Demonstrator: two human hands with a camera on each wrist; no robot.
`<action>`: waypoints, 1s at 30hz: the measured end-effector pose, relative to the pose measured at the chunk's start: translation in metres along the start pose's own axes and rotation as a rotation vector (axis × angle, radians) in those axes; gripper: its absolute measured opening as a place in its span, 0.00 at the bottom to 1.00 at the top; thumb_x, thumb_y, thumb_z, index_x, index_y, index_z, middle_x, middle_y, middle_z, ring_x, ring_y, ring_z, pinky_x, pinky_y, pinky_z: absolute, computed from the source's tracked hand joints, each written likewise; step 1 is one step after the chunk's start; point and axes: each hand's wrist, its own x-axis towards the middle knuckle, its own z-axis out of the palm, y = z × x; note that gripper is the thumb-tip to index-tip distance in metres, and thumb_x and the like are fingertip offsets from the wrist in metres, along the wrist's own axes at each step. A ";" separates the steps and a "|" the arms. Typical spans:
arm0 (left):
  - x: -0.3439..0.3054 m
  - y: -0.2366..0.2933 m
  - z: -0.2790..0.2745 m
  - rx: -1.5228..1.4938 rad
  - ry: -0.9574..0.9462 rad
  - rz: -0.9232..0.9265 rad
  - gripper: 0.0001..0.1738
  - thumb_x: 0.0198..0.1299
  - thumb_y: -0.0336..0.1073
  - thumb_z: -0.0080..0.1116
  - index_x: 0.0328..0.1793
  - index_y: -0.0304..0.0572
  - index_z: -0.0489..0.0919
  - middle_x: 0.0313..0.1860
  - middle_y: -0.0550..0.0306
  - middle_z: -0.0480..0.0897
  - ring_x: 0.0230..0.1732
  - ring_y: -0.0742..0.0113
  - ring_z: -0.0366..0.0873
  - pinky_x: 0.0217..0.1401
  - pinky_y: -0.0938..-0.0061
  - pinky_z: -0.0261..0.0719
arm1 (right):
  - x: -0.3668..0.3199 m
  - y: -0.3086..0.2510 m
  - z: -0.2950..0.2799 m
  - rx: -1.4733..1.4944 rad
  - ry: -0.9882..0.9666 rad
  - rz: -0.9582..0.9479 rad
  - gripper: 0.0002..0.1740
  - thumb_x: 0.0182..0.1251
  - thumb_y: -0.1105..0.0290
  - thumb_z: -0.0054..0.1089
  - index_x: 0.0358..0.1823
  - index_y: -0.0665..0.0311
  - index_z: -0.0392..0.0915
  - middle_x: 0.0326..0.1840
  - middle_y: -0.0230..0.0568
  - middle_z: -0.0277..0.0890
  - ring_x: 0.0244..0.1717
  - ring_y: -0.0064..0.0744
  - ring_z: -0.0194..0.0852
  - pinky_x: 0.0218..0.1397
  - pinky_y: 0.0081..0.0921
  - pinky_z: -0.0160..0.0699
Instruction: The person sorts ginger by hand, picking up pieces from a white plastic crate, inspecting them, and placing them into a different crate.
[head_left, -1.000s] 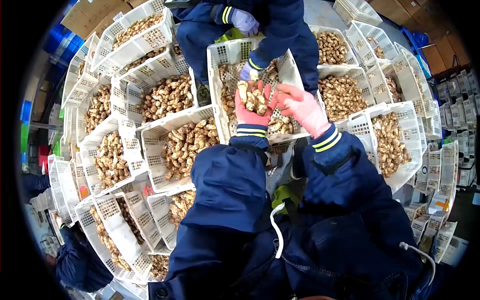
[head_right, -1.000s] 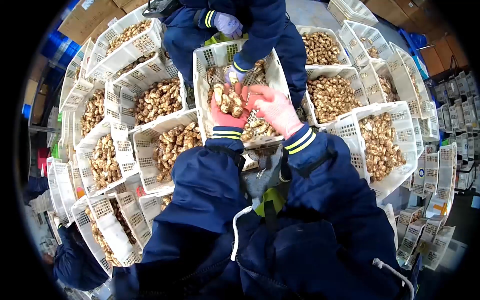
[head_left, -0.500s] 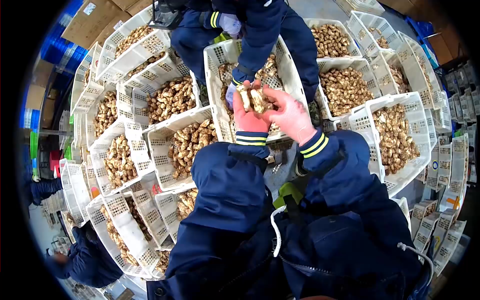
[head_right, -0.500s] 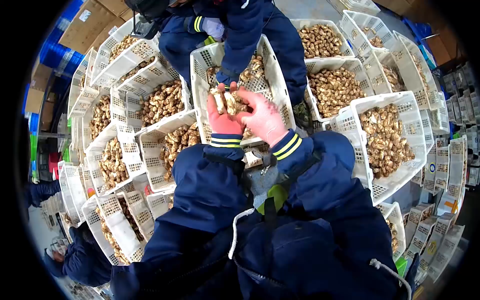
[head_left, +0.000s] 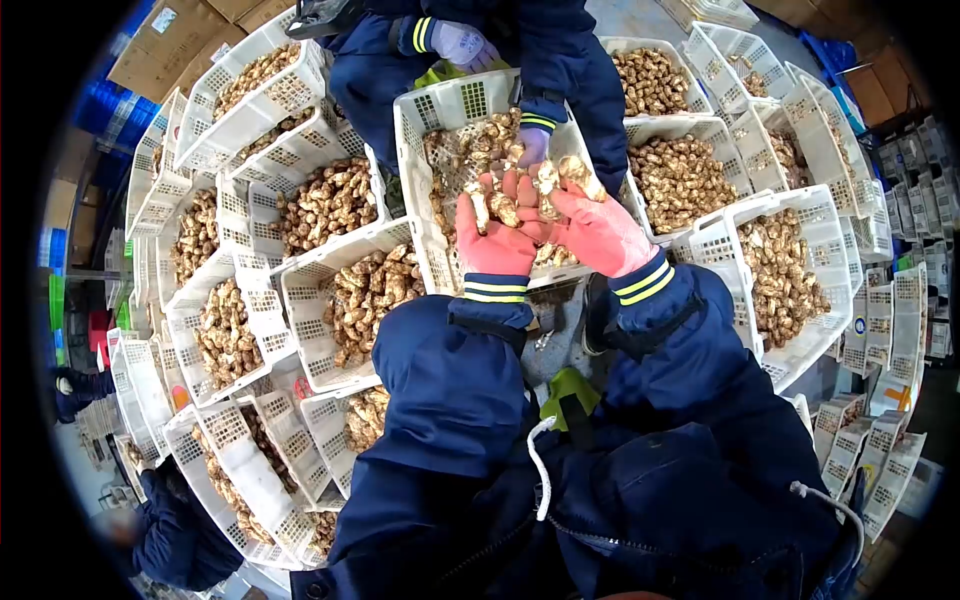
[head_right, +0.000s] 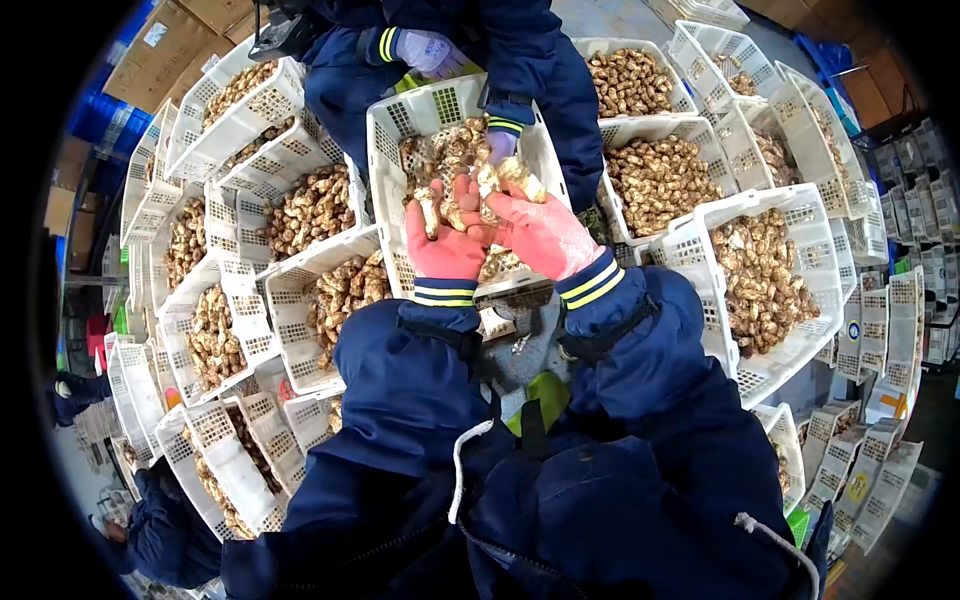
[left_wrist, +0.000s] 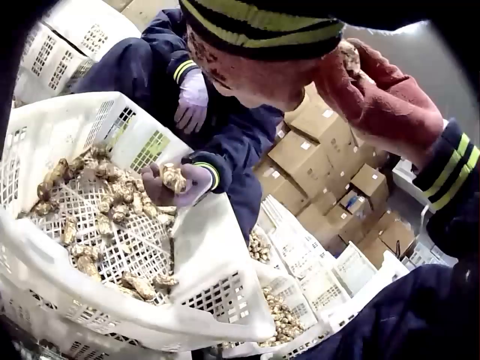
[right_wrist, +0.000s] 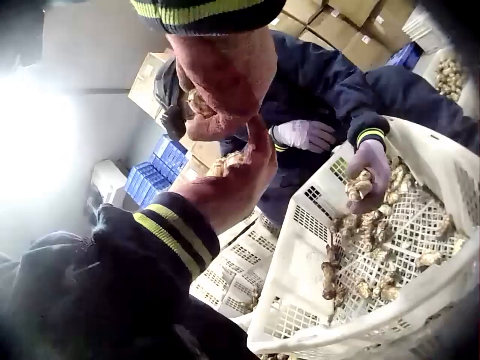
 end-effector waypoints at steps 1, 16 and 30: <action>0.002 0.002 -0.004 0.010 -0.053 -0.032 0.20 0.61 0.53 0.46 0.53 0.53 0.73 0.58 0.53 0.72 0.53 0.60 0.72 0.40 0.68 0.74 | 0.009 0.007 -0.012 -0.779 0.011 -0.191 0.18 0.67 0.72 0.47 0.57 0.65 0.63 0.53 0.39 0.67 0.50 0.35 0.71 0.50 0.33 0.75; 0.008 -0.002 -0.014 0.043 0.039 0.021 0.20 0.62 0.53 0.43 0.50 0.50 0.74 0.50 0.56 0.77 0.51 0.56 0.75 0.41 0.64 0.75 | 0.006 -0.001 -0.005 0.028 0.056 0.063 0.16 0.69 0.70 0.44 0.56 0.66 0.65 0.47 0.41 0.72 0.45 0.35 0.74 0.49 0.29 0.75; 0.014 0.005 -0.028 -0.018 -0.010 -0.057 0.20 0.63 0.51 0.42 0.49 0.48 0.74 0.48 0.55 0.78 0.48 0.58 0.76 0.42 0.64 0.75 | 0.007 0.001 -0.012 -0.232 0.014 -0.044 0.21 0.68 0.74 0.42 0.62 0.70 0.59 0.54 0.43 0.69 0.55 0.36 0.70 0.59 0.36 0.68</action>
